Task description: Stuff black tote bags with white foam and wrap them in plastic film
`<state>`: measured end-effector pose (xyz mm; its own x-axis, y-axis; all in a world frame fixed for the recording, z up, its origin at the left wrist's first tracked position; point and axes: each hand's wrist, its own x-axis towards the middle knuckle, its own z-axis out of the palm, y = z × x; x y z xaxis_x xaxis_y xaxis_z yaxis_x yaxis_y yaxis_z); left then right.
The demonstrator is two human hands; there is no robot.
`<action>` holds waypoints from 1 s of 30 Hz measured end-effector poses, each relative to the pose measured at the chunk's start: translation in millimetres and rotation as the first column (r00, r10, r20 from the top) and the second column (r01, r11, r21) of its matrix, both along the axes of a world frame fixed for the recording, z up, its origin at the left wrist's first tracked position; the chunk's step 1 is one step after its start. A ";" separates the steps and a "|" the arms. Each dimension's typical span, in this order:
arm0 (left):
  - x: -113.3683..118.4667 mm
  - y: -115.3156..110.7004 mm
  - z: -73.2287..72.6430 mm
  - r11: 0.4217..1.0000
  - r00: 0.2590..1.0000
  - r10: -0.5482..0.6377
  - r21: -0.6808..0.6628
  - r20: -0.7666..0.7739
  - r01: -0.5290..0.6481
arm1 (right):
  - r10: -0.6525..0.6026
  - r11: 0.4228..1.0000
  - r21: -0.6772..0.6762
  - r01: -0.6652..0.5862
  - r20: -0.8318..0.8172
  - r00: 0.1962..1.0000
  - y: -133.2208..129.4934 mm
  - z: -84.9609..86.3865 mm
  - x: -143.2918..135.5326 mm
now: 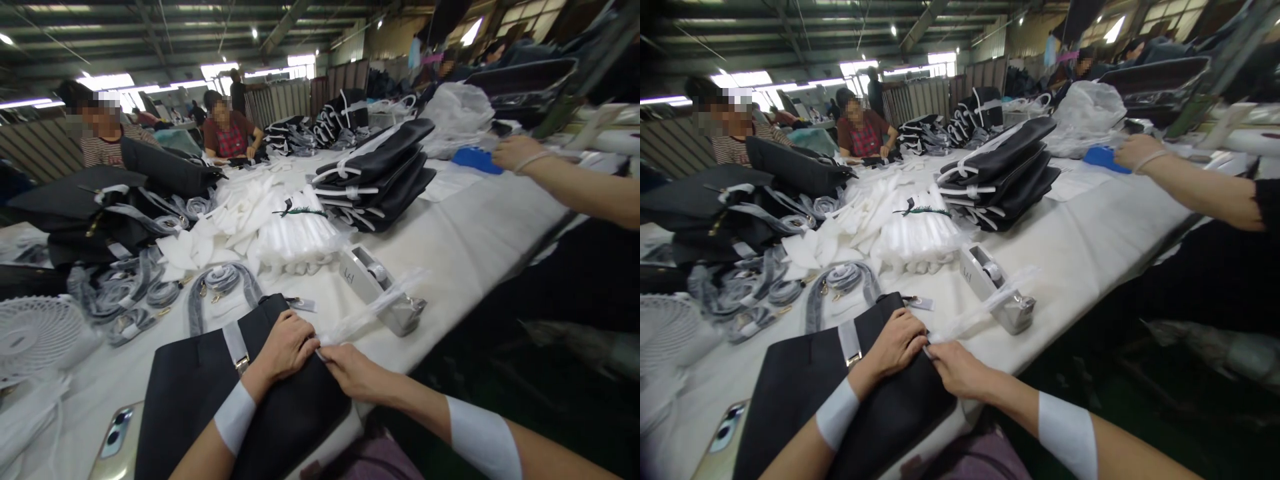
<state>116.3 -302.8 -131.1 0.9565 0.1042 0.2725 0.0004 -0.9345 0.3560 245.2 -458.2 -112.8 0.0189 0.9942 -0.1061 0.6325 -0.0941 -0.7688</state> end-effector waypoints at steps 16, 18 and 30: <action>4.1 -2.0 -3.3 0.989 0.977 0.090 -0.133 0.194 -0.065 | -0.009 0.997 -0.073 0.017 0.103 0.995 -21.4 22.5 7.8; 1.0 -0.9 -3.8 0.986 0.953 0.100 -0.158 0.285 -0.056 | 0.102 0.995 -0.015 -0.101 0.025 0.995 -16.0 28.8 12.7; -4.4 -0.1 -2.7 0.979 0.891 0.136 -0.197 0.433 -0.053 | -0.069 0.997 0.031 0.064 0.171 0.983 7.7 3.5 -1.5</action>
<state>111.9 -302.9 -133.8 0.7238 0.2732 0.6336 -0.1103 -0.8606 0.4972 243.7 -450.5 -109.3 0.1009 0.9924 -0.0706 0.7484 -0.1225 -0.6518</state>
